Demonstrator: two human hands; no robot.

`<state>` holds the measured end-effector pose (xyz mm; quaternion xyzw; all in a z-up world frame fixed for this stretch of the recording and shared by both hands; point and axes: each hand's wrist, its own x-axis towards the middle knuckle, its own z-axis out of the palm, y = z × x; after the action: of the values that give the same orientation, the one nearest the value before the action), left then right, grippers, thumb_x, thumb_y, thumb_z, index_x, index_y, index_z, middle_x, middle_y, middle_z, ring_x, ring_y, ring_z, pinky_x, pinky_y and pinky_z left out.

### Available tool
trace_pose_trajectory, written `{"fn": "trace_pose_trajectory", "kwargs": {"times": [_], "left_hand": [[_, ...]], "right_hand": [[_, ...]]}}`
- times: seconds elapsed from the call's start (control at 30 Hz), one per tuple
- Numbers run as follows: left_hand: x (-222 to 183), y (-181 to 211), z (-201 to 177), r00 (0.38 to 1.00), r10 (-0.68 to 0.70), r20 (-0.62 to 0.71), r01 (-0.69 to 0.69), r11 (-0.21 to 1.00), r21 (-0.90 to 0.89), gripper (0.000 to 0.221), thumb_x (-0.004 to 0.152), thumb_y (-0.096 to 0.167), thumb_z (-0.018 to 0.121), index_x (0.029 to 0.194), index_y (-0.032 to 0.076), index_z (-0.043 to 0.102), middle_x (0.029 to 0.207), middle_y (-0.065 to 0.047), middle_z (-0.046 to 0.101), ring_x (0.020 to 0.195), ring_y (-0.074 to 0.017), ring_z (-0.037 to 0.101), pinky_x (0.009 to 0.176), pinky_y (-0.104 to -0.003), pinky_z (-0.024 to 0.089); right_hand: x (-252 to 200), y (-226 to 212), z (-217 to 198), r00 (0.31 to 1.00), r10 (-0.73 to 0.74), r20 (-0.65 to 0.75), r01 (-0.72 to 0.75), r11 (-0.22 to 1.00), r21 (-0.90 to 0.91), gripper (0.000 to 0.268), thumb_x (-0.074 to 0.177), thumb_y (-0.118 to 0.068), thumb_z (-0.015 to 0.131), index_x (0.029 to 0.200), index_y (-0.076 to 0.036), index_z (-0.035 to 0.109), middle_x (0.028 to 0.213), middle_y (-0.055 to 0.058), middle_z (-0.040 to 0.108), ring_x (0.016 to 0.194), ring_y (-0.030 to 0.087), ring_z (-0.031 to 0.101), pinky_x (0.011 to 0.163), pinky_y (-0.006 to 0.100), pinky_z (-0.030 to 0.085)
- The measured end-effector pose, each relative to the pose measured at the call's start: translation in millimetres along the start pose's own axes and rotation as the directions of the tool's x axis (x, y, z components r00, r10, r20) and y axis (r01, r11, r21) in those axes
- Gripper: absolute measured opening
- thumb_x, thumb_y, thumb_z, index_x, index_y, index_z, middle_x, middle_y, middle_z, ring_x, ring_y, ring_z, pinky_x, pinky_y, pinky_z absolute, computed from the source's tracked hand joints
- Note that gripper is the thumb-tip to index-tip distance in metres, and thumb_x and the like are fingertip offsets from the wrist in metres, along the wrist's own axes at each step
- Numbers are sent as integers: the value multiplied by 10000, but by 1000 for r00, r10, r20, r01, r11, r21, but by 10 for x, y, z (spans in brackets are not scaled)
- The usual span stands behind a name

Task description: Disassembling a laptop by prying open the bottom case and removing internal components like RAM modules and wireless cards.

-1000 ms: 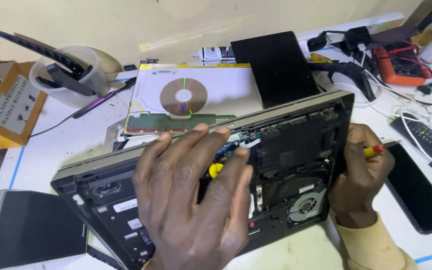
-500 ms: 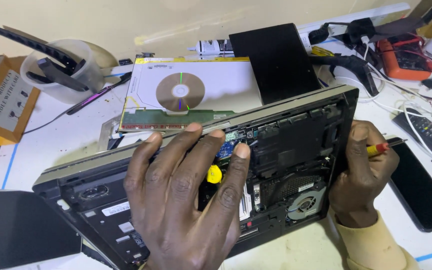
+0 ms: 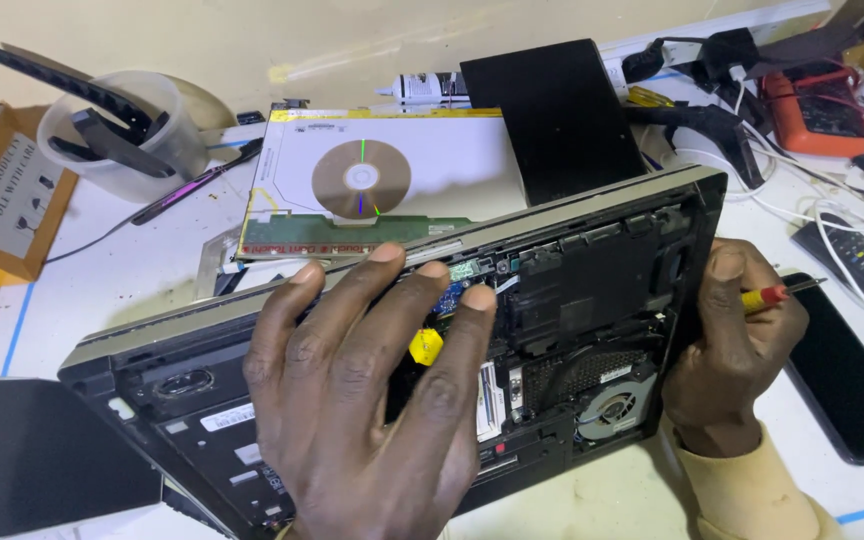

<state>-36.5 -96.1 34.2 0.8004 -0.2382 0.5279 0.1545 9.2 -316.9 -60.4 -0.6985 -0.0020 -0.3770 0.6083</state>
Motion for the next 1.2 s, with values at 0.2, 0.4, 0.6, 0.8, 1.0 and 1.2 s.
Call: {"fn": "trace_pose_trajectory", "kwargs": {"times": [0.2, 0.4, 0.6, 0.8, 1.0, 1.2], "left_hand": [[8, 19, -10, 999, -40, -5, 40, 999, -18, 90, 952, 33, 763, 948, 123, 771, 1022, -122, 726, 1003, -341, 758, 972, -487, 485], [24, 18, 0, 1000, -17, 3, 16, 1000, 3, 114, 945, 12, 821, 981, 108, 772, 1014, -153, 716, 975, -353, 752, 929, -507, 504], [37, 4, -22, 997, -39, 62, 40, 999, -12, 158, 967, 9, 826, 1074, 101, 755, 1051, -186, 669, 988, -369, 708, 887, -529, 524], [53, -7, -66, 989, -55, 139, 59, 998, -21, 110, 971, 94, 799, 1072, 93, 753, 1096, -194, 630, 1035, -356, 663, 939, -539, 497], [67, 28, -124, 994, -40, 106, 43, 999, -26, 177, 962, 292, 754, 989, 116, 759, 1060, -144, 656, 1030, -334, 684, 891, -501, 509], [84, -203, -411, 960, -133, 245, 160, 983, -93, 259, 896, 275, 736, 1044, 63, 749, 1106, -172, 745, 1088, -349, 734, 966, -508, 540]], "right_hand": [[-15, 3, -11, 1000, -6, 14, 6, 1000, 12, 381, 1142, -288, 488, 925, 16, 560, 781, 39, 504, 726, 130, 454, 660, 271, 341], [-1, -57, 25, 1000, 8, -3, -8, 1000, 27, 371, 1111, -313, 506, 918, -2, 570, 783, 22, 495, 739, 118, 441, 673, 270, 332], [11, -119, 30, 999, 16, 29, -16, 1000, -4, 374, 1108, -306, 488, 912, -2, 583, 763, 32, 511, 713, 133, 460, 650, 278, 346], [0, -134, 27, 999, 44, 29, -44, 999, 13, 359, 1096, -312, 499, 915, -18, 598, 724, 14, 511, 661, 118, 468, 599, 254, 349], [-35, -100, -3, 1000, 1, -23, 0, 1000, 14, 397, 1107, -333, 497, 936, 10, 602, 781, 34, 535, 740, 123, 475, 672, 269, 355], [-34, -84, -18, 999, -9, -35, 10, 1000, 24, 379, 1108, -310, 499, 929, 11, 591, 796, 37, 533, 754, 124, 477, 683, 262, 357]]}}
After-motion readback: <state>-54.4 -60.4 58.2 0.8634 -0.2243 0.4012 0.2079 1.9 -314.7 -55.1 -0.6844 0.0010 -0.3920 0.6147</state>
